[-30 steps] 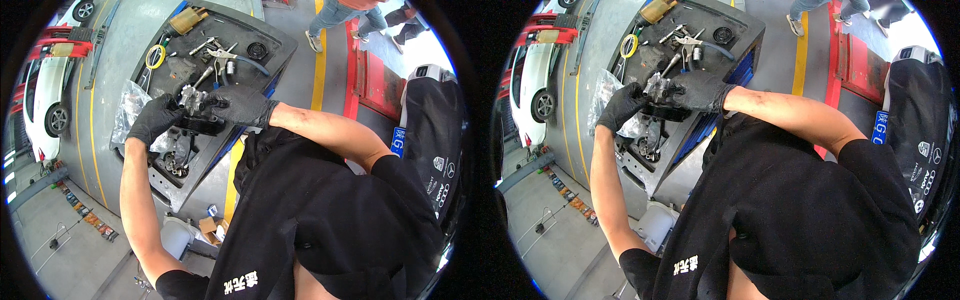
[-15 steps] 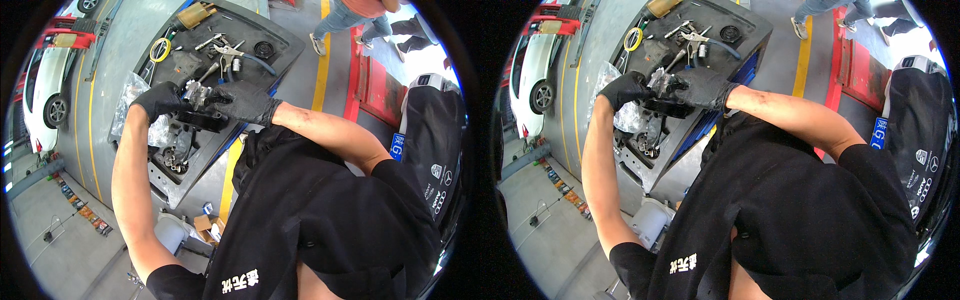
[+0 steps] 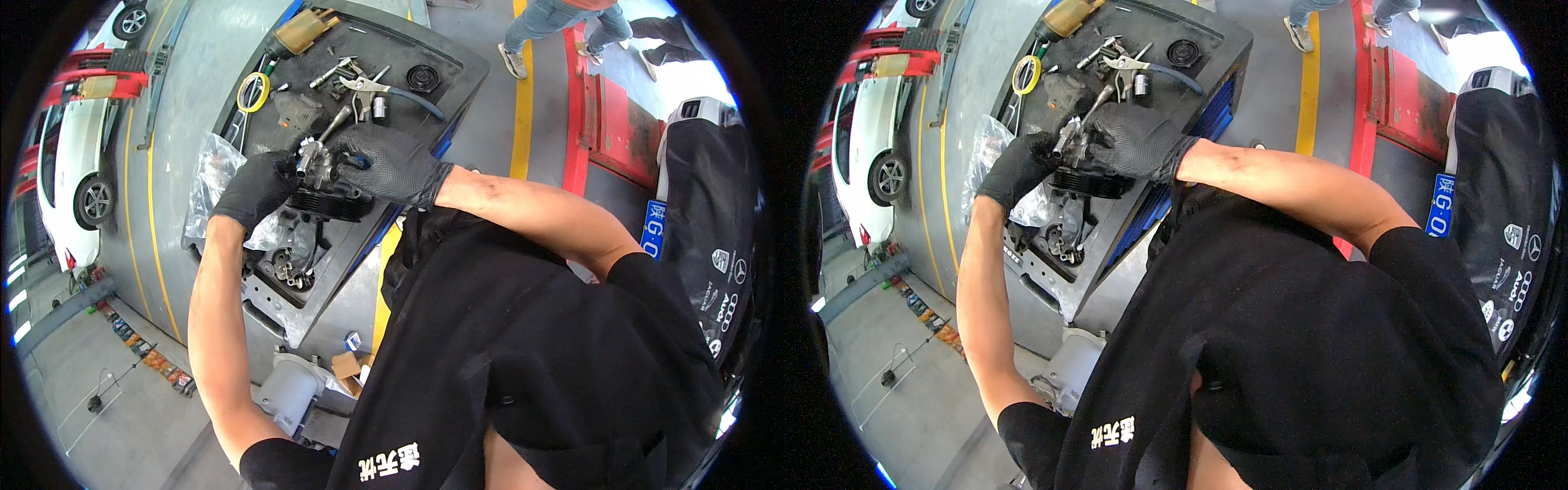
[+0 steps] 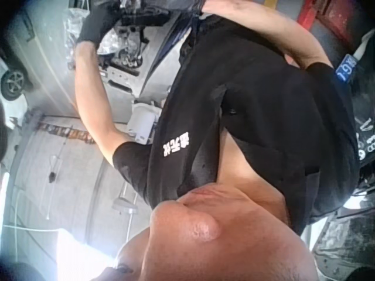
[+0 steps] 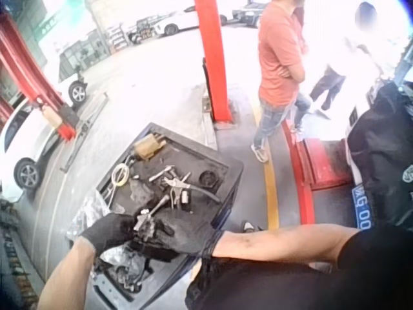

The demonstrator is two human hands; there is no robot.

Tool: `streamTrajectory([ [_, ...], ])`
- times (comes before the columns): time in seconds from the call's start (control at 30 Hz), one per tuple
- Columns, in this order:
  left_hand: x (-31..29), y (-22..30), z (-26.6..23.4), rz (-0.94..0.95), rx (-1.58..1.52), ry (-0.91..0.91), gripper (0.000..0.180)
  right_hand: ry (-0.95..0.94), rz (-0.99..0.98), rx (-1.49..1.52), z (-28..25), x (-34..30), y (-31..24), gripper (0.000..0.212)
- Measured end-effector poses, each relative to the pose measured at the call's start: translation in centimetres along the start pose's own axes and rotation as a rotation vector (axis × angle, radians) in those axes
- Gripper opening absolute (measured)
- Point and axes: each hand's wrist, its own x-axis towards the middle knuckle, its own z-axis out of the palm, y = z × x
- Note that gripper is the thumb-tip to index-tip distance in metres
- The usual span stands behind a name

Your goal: The person assembles a car part using a ratchet and socket, then pours green fluid into the assembled component. The person handles the part and tools on a workbench in a garage.

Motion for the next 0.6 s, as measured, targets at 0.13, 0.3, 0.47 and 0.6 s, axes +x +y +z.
streamTrajectory([
  [0.13,-0.2,0.2,0.0,-0.01,-0.077,-0.011,0.023,0.118,-0.185,-0.003,2.1,2.0,-0.1,0.046],
  [0.3,-1.0,-3.1,1.9,-0.112,-0.286,0.195,0.018,-0.088,-0.102,0.002,2.4,3.2,-1.3,0.054],
  [0.47,-2.4,-5.4,4.0,-0.226,-0.975,0.251,0.01,0.031,-0.18,0.091,3.3,2.9,-0.3,0.068],
  [0.6,-1.8,-4.3,5.9,-0.227,-1.09,0.396,0.02,0.02,-0.07,0.076,3.7,1.8,-0.6,0.089],
])
